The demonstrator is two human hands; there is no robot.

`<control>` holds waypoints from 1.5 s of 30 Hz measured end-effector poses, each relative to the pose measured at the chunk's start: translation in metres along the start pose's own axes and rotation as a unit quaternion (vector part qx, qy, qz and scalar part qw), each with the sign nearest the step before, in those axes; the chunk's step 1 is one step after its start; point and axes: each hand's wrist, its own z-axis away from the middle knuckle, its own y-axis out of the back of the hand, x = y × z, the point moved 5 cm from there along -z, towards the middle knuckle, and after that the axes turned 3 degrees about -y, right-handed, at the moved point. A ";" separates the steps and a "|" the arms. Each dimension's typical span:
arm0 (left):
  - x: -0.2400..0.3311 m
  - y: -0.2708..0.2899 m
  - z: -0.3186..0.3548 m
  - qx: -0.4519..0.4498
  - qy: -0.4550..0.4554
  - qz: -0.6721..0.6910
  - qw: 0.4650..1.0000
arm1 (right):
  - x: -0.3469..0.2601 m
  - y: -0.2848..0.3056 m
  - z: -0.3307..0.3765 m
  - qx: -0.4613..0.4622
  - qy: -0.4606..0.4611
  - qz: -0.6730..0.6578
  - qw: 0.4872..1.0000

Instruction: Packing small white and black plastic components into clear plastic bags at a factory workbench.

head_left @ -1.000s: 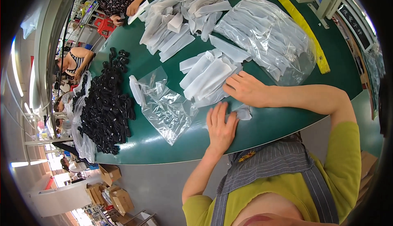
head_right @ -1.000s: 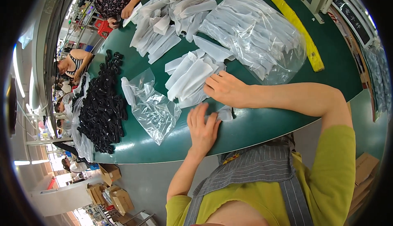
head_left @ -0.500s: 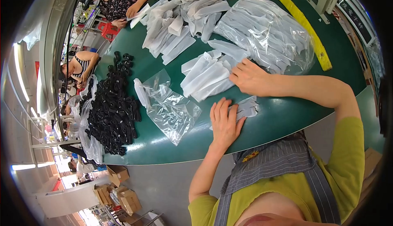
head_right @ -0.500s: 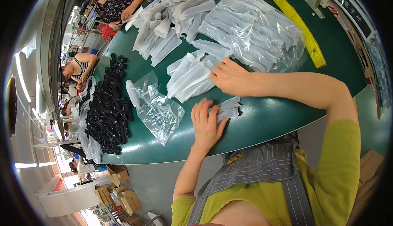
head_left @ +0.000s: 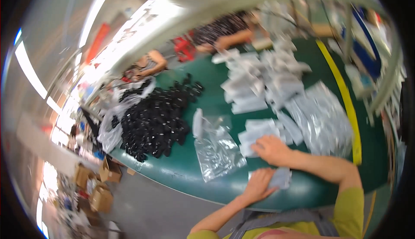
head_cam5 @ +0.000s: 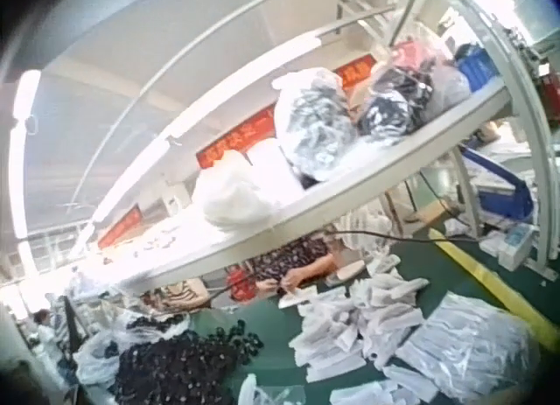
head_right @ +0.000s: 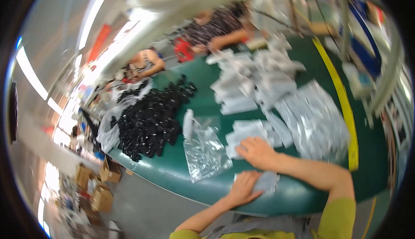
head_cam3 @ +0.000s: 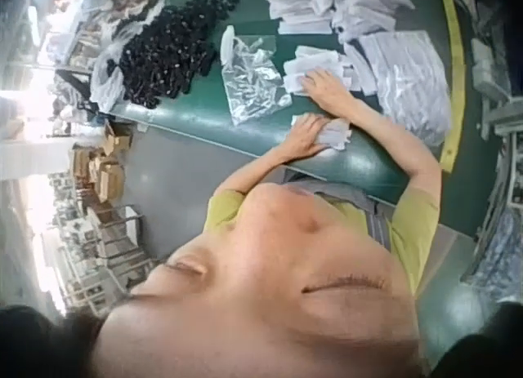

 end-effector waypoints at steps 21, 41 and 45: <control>0.016 0.018 0.006 0.021 -0.015 0.014 1.000 | 0.013 0.045 -0.043 -0.112 -0.261 -0.360 0.889; 0.018 0.009 0.000 -0.041 0.035 -0.007 0.999 | 0.017 0.029 0.066 -0.221 -0.222 -0.368 0.875; 0.013 0.001 0.002 -0.025 0.046 0.023 0.998 | 0.022 0.017 0.038 -0.128 -0.117 -0.028 0.984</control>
